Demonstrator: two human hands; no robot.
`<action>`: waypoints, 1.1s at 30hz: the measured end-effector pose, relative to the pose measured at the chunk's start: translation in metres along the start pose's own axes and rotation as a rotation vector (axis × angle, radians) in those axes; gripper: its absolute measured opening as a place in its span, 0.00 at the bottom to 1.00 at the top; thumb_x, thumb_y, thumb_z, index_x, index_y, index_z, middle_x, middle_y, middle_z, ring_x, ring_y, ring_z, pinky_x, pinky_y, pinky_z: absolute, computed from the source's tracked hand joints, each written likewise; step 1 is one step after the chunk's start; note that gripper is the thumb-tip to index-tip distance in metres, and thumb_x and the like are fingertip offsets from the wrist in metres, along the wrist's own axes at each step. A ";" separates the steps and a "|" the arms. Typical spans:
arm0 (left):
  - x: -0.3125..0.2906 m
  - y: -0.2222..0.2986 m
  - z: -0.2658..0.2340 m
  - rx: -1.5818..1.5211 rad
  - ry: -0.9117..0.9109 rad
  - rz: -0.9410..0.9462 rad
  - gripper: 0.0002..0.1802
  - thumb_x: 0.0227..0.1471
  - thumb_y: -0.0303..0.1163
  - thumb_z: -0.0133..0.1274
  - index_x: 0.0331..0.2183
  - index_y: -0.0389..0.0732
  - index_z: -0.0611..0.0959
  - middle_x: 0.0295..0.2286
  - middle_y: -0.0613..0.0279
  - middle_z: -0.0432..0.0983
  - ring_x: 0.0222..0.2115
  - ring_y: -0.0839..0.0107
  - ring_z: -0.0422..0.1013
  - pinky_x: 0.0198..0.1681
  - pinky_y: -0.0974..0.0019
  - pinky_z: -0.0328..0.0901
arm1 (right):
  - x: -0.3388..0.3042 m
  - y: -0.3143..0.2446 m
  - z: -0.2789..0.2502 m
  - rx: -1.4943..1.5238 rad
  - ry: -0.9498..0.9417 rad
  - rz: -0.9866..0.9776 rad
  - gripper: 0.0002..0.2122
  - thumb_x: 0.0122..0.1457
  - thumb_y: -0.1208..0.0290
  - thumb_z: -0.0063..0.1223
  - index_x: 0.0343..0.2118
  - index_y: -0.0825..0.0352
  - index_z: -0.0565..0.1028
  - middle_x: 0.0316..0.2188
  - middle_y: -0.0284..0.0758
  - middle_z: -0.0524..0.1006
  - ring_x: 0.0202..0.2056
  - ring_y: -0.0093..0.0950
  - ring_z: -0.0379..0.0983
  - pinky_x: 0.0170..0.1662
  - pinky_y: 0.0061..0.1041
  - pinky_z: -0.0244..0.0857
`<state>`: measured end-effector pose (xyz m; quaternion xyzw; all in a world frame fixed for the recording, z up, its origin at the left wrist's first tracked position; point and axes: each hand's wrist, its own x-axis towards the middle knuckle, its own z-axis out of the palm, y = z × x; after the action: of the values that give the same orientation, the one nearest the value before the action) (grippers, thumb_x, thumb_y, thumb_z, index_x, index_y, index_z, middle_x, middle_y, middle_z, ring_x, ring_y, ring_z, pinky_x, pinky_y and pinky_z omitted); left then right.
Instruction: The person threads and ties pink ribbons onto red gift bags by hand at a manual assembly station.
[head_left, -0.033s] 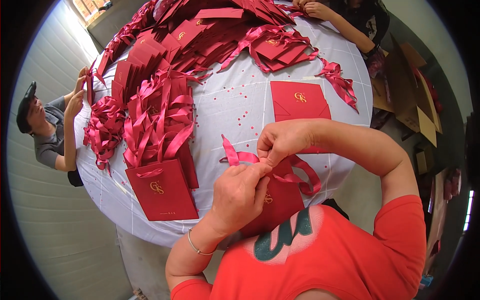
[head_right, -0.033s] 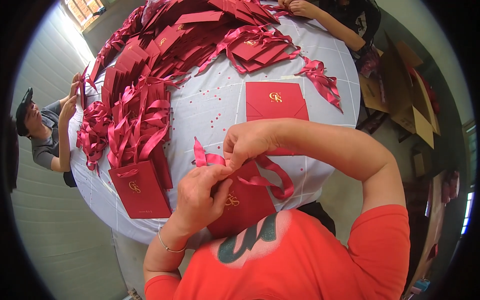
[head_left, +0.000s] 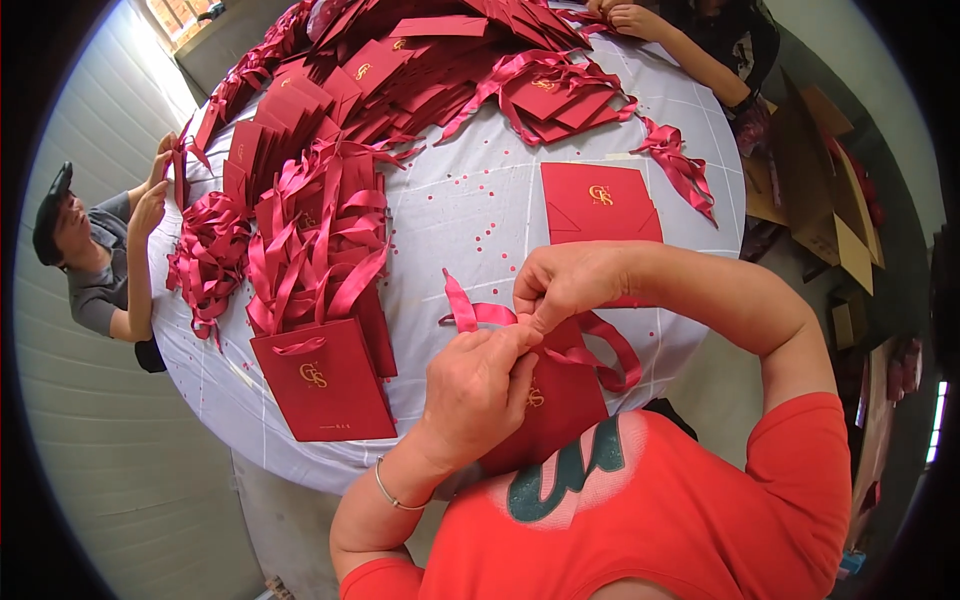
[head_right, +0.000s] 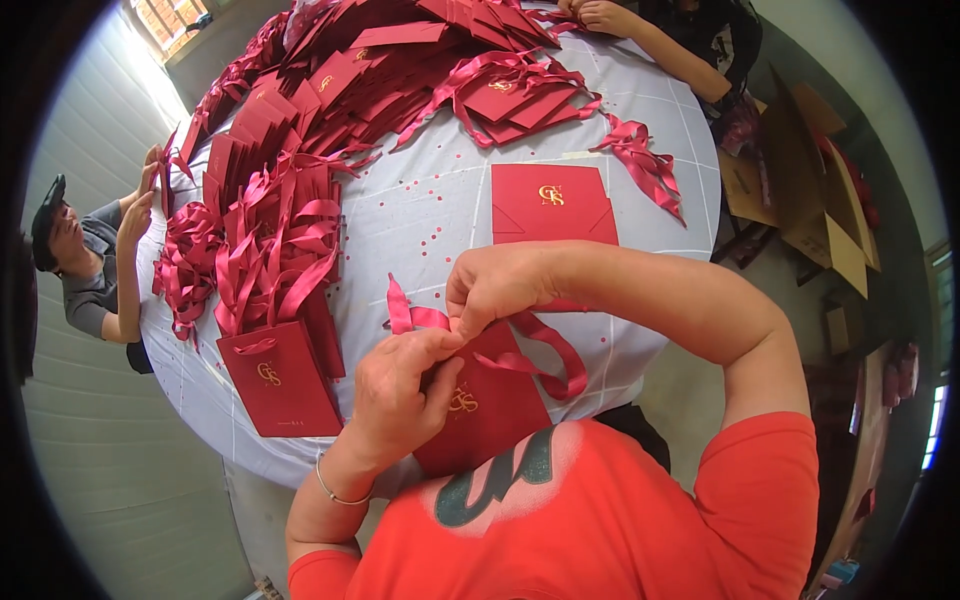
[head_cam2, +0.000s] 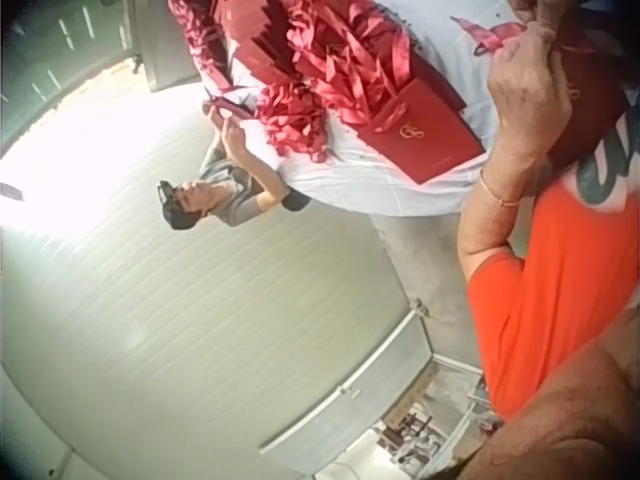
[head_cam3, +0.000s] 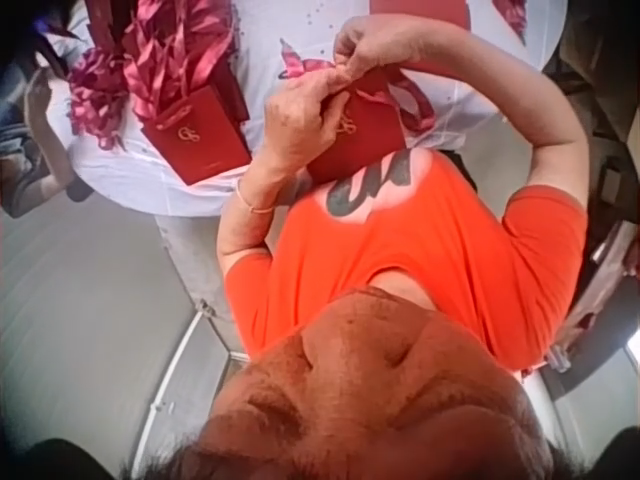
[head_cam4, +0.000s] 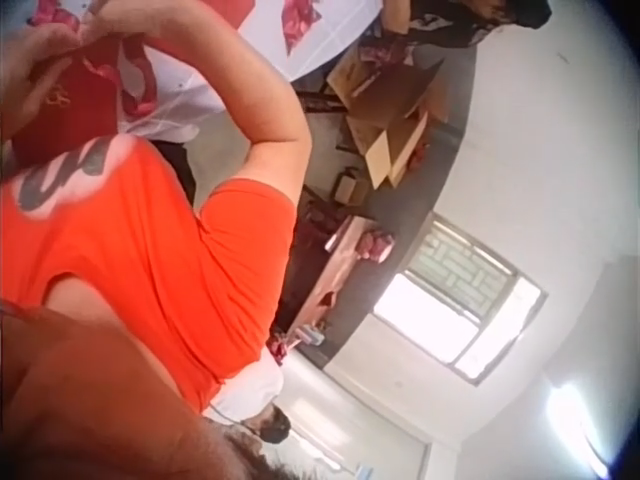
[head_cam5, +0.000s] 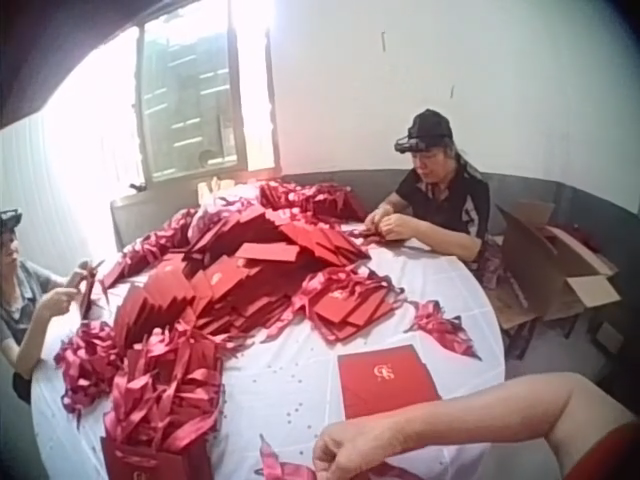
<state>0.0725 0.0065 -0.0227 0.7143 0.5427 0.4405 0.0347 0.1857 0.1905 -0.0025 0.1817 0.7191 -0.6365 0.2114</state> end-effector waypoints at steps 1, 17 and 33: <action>-0.001 0.000 0.000 -0.019 -0.009 -0.040 0.17 0.41 0.18 0.62 0.36 0.37 0.78 0.27 0.58 0.79 0.26 0.59 0.76 0.29 0.61 0.68 | -0.003 -0.005 0.000 -0.001 0.000 0.000 0.05 0.51 0.74 0.61 0.28 0.70 0.79 0.21 0.26 0.76 0.24 0.14 0.68 0.26 0.19 0.60; -0.003 -0.002 0.004 0.053 -0.268 -0.439 0.11 0.49 0.23 0.56 0.37 0.38 0.75 0.43 0.45 0.75 0.32 0.52 0.77 0.35 0.56 0.70 | 0.012 0.007 -0.016 -0.104 0.604 -0.153 0.11 0.59 0.68 0.57 0.33 0.73 0.78 0.26 0.31 0.77 0.28 0.18 0.70 0.31 0.21 0.65; 0.002 -0.021 0.010 -0.039 -0.322 -0.453 0.19 0.44 0.28 0.56 0.40 0.38 0.73 0.57 0.25 0.57 0.24 0.50 0.75 0.35 0.54 0.70 | 0.027 0.014 -0.013 -0.297 0.683 -0.258 0.10 0.58 0.69 0.57 0.32 0.74 0.77 0.24 0.36 0.78 0.26 0.21 0.72 0.30 0.26 0.67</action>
<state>0.0632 0.0211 -0.0389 0.6349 0.6675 0.3125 0.2318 0.1693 0.2047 -0.0278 0.2586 0.8494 -0.4496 -0.0975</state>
